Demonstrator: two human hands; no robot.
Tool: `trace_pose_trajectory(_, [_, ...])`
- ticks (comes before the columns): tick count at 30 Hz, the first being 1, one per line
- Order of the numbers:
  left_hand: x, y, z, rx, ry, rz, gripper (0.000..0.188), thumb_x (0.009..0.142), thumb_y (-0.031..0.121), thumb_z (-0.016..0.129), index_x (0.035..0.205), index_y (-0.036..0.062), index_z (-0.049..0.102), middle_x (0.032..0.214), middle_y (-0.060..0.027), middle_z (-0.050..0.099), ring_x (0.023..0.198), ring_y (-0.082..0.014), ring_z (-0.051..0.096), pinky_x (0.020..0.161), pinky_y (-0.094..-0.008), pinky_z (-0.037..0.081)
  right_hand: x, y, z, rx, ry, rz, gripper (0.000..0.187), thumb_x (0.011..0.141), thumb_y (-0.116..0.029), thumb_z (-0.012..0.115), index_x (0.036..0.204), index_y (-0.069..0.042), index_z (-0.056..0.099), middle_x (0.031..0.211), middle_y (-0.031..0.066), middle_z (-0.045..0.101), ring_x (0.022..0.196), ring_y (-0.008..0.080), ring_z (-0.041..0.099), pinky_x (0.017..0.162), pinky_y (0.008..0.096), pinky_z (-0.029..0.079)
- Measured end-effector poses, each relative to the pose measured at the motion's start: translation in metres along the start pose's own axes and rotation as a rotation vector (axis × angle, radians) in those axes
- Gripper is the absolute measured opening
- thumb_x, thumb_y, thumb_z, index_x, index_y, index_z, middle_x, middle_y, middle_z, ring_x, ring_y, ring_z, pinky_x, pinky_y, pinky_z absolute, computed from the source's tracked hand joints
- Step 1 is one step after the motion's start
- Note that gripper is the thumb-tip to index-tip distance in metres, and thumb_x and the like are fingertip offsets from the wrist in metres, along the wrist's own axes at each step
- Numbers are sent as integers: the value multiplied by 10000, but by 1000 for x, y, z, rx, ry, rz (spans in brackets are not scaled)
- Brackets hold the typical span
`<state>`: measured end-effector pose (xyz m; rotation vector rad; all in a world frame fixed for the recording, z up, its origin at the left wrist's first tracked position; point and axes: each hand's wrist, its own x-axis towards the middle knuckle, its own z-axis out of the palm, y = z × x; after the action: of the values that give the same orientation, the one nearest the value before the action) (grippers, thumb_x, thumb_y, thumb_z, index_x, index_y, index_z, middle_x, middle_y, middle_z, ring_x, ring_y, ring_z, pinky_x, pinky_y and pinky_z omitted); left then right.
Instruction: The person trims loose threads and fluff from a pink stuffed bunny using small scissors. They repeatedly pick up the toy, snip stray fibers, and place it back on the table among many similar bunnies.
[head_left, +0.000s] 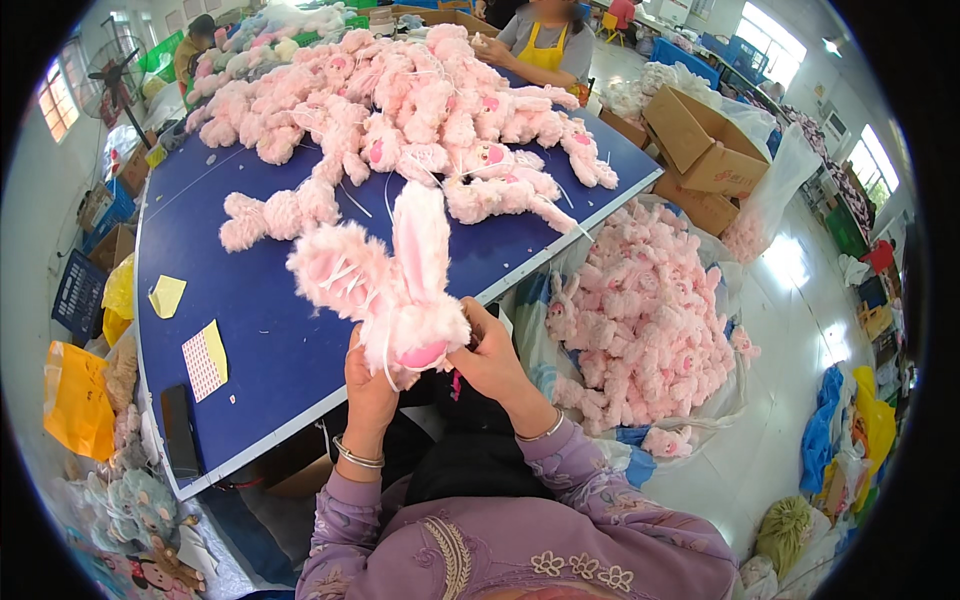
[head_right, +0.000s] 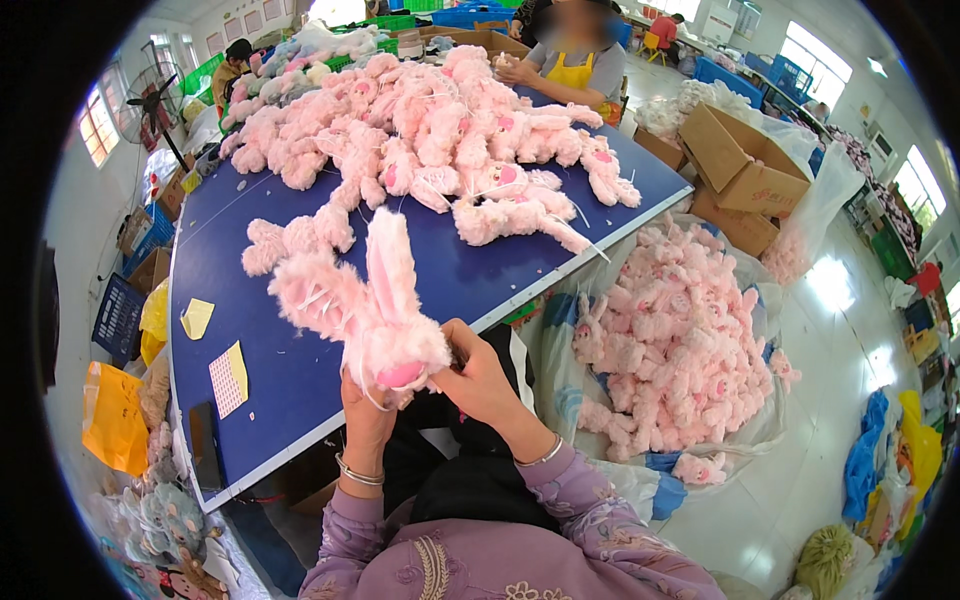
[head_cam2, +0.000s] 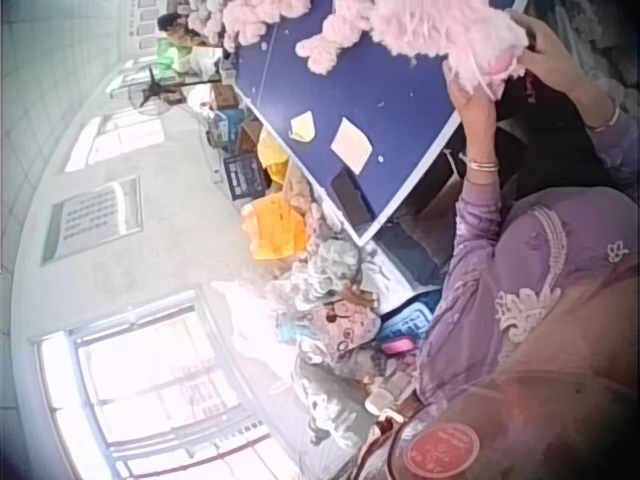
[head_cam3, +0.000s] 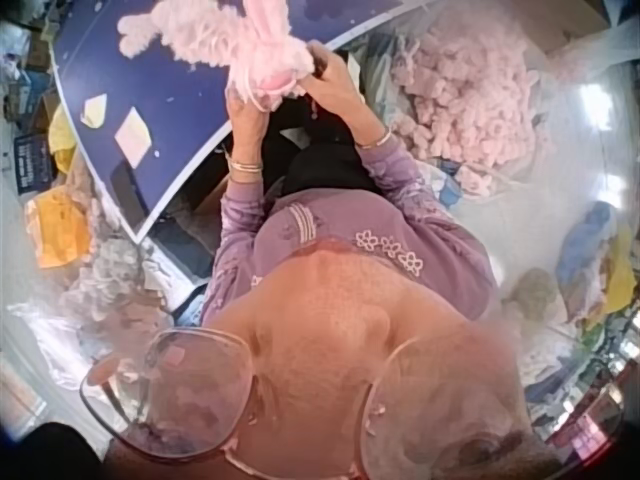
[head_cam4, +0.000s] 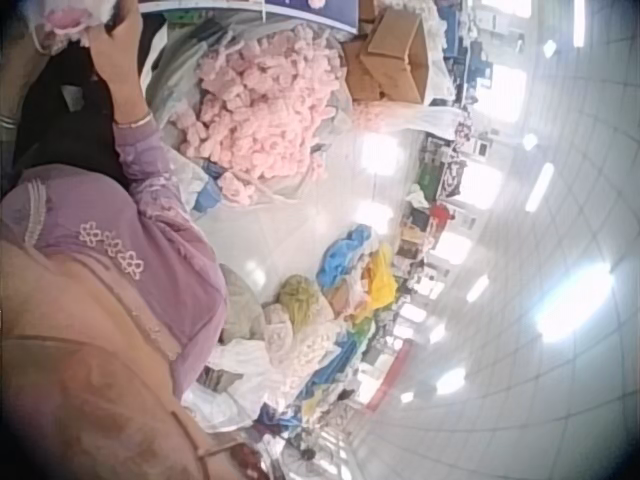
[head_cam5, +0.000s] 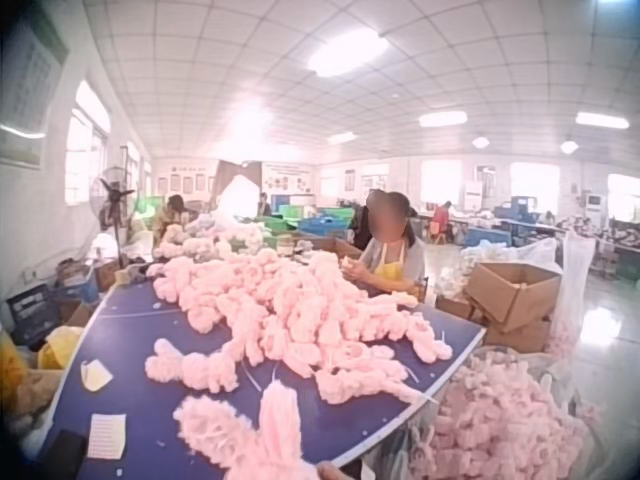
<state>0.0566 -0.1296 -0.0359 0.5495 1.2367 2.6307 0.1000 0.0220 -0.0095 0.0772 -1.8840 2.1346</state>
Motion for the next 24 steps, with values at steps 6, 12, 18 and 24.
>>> trace_pose_trajectory(6, [-4, -3, -6, 30, -16, -7, 518, 840, 47, 589, 1324, 3, 410, 1163, -103, 608, 961, -148, 640, 716, -229, 529, 0, 6, -2, -64, -7, -27, 176, 812, -48, 653, 942, -23, 536, 798, -31, 529, 677, 20, 448, 586, 194, 367])
trace_pose_trajectory(12, [-4, -5, -6, 85, 23, 3, 504, 847, 2, 563, 1327, -7, 413, 1167, -106, 610, 973, -163, 641, 765, -252, 532, -1, 7, -2, -59, -20, -27, 177, 813, -43, 649, 948, -19, 537, 803, -27, 529, 684, 21, 447, 591, 194, 370])
trace_pose_trajectory(18, [-6, -1, -10, 122, 3, -61, 519, 844, 2, 557, 1339, -13, 403, 1189, -117, 599, 1027, -179, 628, 831, -280, 525, -1, 7, -2, -35, -25, -16, 168, 824, -42, 643, 950, -17, 536, 808, -21, 531, 685, 23, 455, 594, 193, 380])
trace_pose_trajectory(24, [-6, -7, -10, 59, -10, -14, 580, 834, 82, 615, 1357, -17, 383, 1222, -117, 581, 1079, -193, 610, 890, -303, 508, -1, 7, -1, -36, -26, -6, 168, 832, -43, 642, 960, -17, 537, 806, -20, 539, 683, 25, 478, 589, 195, 389])
